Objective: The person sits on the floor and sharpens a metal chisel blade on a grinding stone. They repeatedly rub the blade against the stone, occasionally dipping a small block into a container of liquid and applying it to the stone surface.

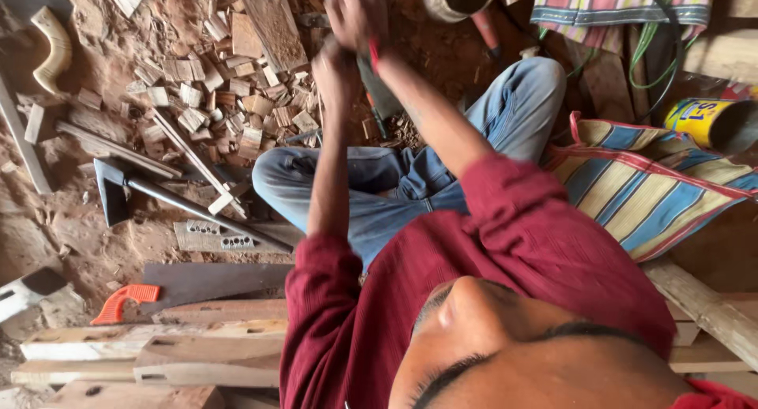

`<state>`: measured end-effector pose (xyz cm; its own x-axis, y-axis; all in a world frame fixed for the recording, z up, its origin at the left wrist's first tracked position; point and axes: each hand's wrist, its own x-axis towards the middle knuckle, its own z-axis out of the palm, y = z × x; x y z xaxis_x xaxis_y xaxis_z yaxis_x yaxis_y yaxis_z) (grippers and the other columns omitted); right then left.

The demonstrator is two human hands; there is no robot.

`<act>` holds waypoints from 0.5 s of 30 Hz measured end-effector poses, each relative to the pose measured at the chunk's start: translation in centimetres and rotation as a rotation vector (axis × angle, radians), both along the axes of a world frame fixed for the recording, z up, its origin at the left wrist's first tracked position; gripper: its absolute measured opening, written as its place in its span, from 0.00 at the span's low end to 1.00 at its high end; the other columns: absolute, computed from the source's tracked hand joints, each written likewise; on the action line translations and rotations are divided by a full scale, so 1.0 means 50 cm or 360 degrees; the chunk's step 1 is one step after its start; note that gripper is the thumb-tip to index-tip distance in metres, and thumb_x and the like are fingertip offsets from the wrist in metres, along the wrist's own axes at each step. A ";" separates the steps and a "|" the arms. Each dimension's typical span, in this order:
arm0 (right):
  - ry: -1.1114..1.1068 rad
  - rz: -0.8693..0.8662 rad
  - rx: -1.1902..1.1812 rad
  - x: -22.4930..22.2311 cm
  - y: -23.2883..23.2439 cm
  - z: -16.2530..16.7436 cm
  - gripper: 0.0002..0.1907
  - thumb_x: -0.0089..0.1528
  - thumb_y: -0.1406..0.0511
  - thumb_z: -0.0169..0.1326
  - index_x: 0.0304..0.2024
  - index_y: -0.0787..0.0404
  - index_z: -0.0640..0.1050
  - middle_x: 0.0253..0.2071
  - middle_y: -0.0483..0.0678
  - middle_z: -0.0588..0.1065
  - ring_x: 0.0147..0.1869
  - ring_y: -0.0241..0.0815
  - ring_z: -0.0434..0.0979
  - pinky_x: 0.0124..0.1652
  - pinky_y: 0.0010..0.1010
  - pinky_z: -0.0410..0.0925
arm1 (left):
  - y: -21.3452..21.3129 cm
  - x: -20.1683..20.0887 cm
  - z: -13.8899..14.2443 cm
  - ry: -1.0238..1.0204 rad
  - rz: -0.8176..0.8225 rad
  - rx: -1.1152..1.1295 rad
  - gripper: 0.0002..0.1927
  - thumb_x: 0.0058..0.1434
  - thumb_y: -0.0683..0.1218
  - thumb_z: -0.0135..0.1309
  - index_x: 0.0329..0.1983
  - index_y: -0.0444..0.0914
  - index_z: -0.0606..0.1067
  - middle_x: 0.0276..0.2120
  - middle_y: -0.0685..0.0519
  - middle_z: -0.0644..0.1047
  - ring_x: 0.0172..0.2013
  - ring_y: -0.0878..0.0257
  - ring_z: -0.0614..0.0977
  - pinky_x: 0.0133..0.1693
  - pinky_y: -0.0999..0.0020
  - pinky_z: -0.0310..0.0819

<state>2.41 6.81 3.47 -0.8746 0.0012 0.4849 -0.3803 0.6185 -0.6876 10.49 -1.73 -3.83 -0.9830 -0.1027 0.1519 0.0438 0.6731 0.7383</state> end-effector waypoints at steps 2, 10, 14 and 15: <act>-0.0104 -0.0035 0.0020 0.075 0.031 0.000 0.11 0.64 0.59 0.57 0.30 0.56 0.75 0.22 0.49 0.76 0.25 0.51 0.78 0.27 0.40 0.71 | 0.022 0.073 0.015 -0.0079 -0.0100 0.0234 0.05 0.63 0.37 0.54 0.41 0.34 0.76 0.29 0.46 0.82 0.24 0.54 0.84 0.28 0.63 0.80; -0.0004 -0.0057 -0.0004 -0.067 0.001 -0.026 0.12 0.64 0.60 0.56 0.28 0.57 0.75 0.22 0.53 0.75 0.26 0.55 0.78 0.26 0.43 0.70 | 0.003 -0.067 -0.009 -0.0123 -0.0057 -0.0102 0.03 0.61 0.36 0.54 0.32 0.35 0.76 0.28 0.38 0.78 0.28 0.42 0.81 0.31 0.50 0.74; -0.0004 -0.0024 -0.0099 -0.068 0.004 0.005 0.13 0.64 0.60 0.55 0.27 0.58 0.75 0.22 0.55 0.75 0.26 0.57 0.78 0.26 0.44 0.70 | 0.004 -0.065 0.034 0.0201 -0.0024 0.0128 0.01 0.58 0.38 0.55 0.33 0.35 0.76 0.29 0.39 0.78 0.30 0.41 0.81 0.32 0.50 0.76; 0.0011 -0.0029 -0.0109 -0.037 0.012 0.010 0.13 0.64 0.61 0.55 0.27 0.59 0.74 0.22 0.55 0.75 0.26 0.57 0.78 0.26 0.45 0.70 | 0.013 -0.024 0.047 0.0125 0.0002 0.0064 0.01 0.58 0.38 0.56 0.33 0.36 0.76 0.28 0.40 0.78 0.30 0.41 0.81 0.32 0.49 0.76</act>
